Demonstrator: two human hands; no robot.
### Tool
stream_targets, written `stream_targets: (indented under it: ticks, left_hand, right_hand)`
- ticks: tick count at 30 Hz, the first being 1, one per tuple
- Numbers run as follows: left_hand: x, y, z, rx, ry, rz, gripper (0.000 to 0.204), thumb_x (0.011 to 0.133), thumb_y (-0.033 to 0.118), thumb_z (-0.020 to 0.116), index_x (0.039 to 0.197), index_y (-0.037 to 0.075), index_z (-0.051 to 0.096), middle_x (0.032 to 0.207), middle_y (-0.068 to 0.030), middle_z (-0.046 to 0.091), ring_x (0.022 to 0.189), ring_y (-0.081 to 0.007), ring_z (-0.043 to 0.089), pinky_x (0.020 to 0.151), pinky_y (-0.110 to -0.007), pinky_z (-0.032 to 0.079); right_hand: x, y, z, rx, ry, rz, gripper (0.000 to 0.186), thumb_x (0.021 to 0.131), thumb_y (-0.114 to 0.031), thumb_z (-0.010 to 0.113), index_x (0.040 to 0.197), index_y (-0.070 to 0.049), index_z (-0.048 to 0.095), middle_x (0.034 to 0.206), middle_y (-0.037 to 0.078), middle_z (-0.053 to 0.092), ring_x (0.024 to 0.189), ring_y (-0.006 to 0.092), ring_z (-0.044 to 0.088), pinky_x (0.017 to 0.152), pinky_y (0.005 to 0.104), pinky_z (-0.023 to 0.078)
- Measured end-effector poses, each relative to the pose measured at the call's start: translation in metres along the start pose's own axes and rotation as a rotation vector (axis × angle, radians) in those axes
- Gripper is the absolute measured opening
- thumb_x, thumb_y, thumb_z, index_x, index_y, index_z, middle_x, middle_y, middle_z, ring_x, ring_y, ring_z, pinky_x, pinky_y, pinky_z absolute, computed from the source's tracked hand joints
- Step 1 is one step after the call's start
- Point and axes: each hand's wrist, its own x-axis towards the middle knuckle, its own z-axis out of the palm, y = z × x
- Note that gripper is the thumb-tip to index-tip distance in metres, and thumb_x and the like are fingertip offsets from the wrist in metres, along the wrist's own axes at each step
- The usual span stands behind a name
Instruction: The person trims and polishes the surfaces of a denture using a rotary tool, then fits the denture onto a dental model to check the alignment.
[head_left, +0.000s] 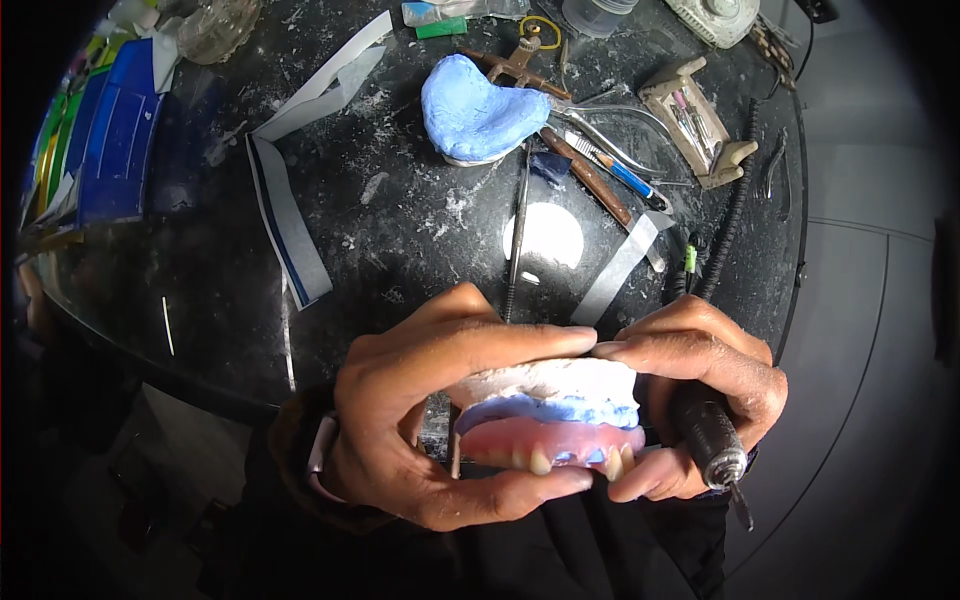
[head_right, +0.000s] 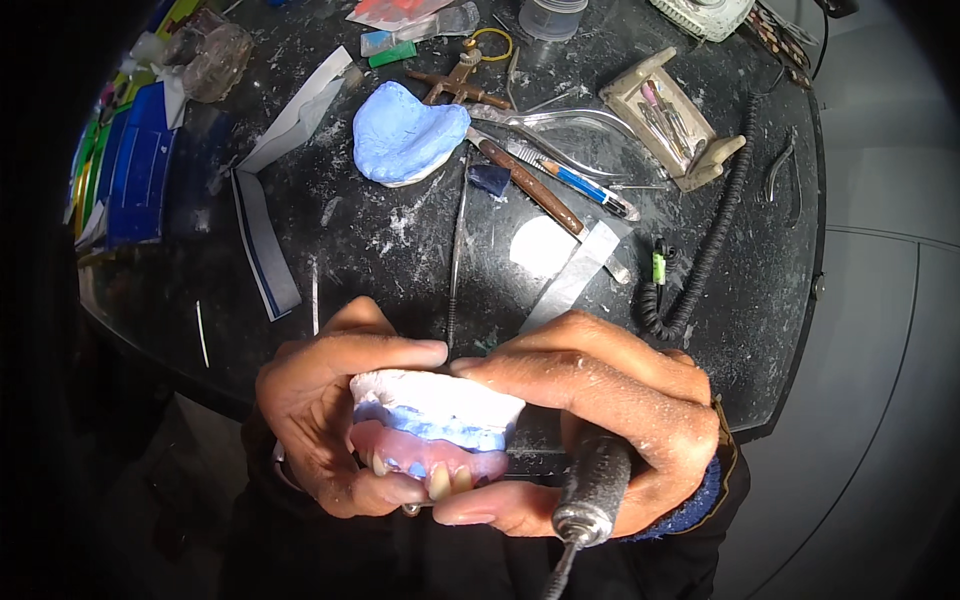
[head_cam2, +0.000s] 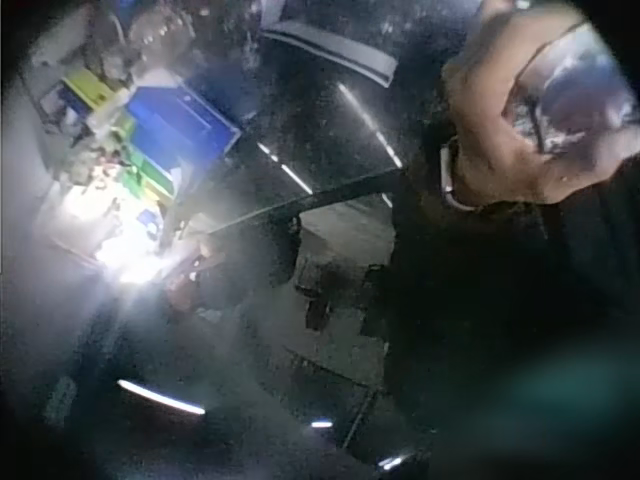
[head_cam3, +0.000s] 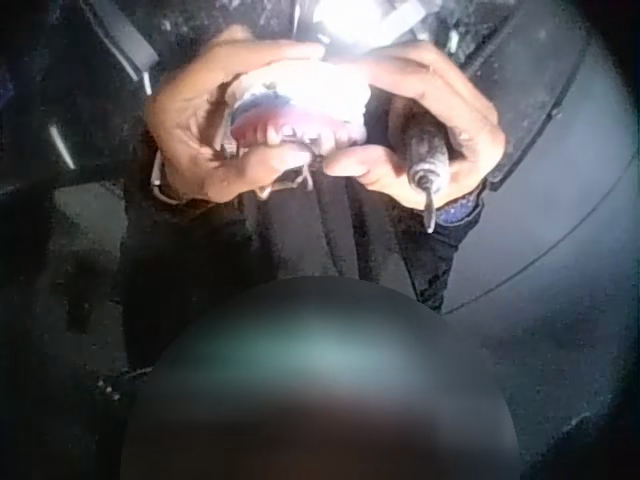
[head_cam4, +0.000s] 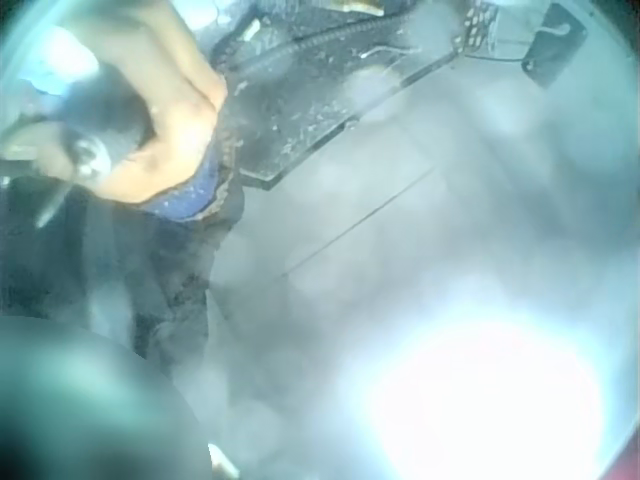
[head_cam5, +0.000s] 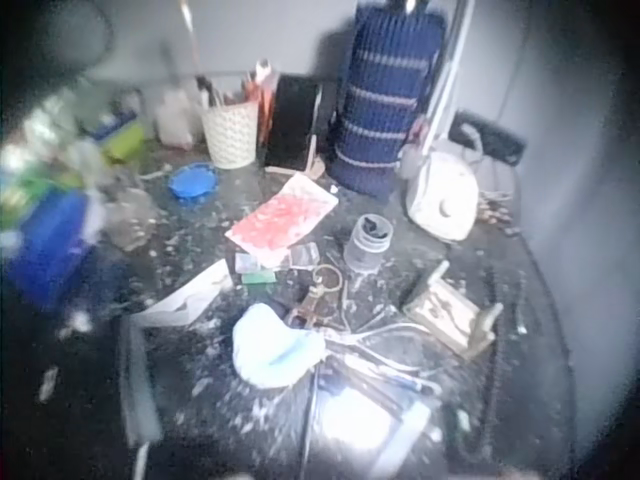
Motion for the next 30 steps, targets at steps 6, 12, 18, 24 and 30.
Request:
stream_targets:
  ticks: [6,12,18,24,30]
  left_hand:
    - [-0.0035,-0.0026,-0.0017,-0.267,0.028,-0.144,0.073,0.060,0.035,0.084,0.102,-0.019,0.058,0.085,-0.0189,0.060,0.070,-0.0165,0.054,0.060,-0.025,0.041]
    - [-0.0002,-0.0037,-0.0004,-0.165,-0.012,-0.029,0.063,0.064,0.028,0.078,0.102,-0.018,0.057,0.084,-0.0201,0.061,0.072,-0.0185,0.056,0.062,-0.025,0.043]
    - [-0.0024,-0.0092,-0.0014,-0.040,0.009,0.063,0.055,0.066,0.026,0.073,0.100,-0.014,0.058,0.083,-0.0184,0.062,0.073,-0.0186,0.056,0.061,-0.025,0.044]
    - [-0.0033,-0.0066,-0.0011,-0.001,0.001,0.027,0.055,0.066,0.029,0.071,0.100,-0.012,0.059,0.087,-0.0196,0.064,0.073,-0.0185,0.055,0.060,-0.026,0.043]
    - [-0.0039,-0.0050,-0.0032,0.004,0.006,0.021,0.056,0.066,0.031,0.072,0.099,-0.013,0.059,0.083,-0.0187,0.064,0.070,-0.0181,0.054,0.059,-0.026,0.042]
  right_hand:
    - [-0.0010,0.0032,0.0013,-0.049,0.074,-0.017,0.079,0.055,-0.063,0.080,0.090,0.007,0.067,0.076,0.015,0.063,0.060,0.0160,0.061,0.054,0.0238,0.044]
    - [-0.0012,-0.0026,-0.0014,-0.068,0.066,-0.017,0.078,0.054,-0.061,0.082,0.090,0.007,0.067,0.078,0.016,0.063,0.060,0.0149,0.061,0.053,0.0225,0.044]
    - [0.0020,-0.0018,-0.0011,-0.100,-0.022,-0.025,0.077,0.051,-0.052,0.088,0.094,0.008,0.067,0.080,0.016,0.063,0.062,0.0151,0.061,0.054,0.0226,0.045]
    - [0.0020,-0.0031,0.0009,-0.067,-0.010,-0.039,0.068,0.054,-0.041,0.089,0.094,0.009,0.066,0.081,0.017,0.064,0.068,0.0176,0.062,0.056,0.0234,0.047]
    - [0.0039,-0.0022,0.0017,-0.051,-0.021,-0.041,0.069,0.052,-0.041,0.090,0.093,0.009,0.066,0.081,0.017,0.064,0.069,0.0179,0.063,0.056,0.0234,0.047]
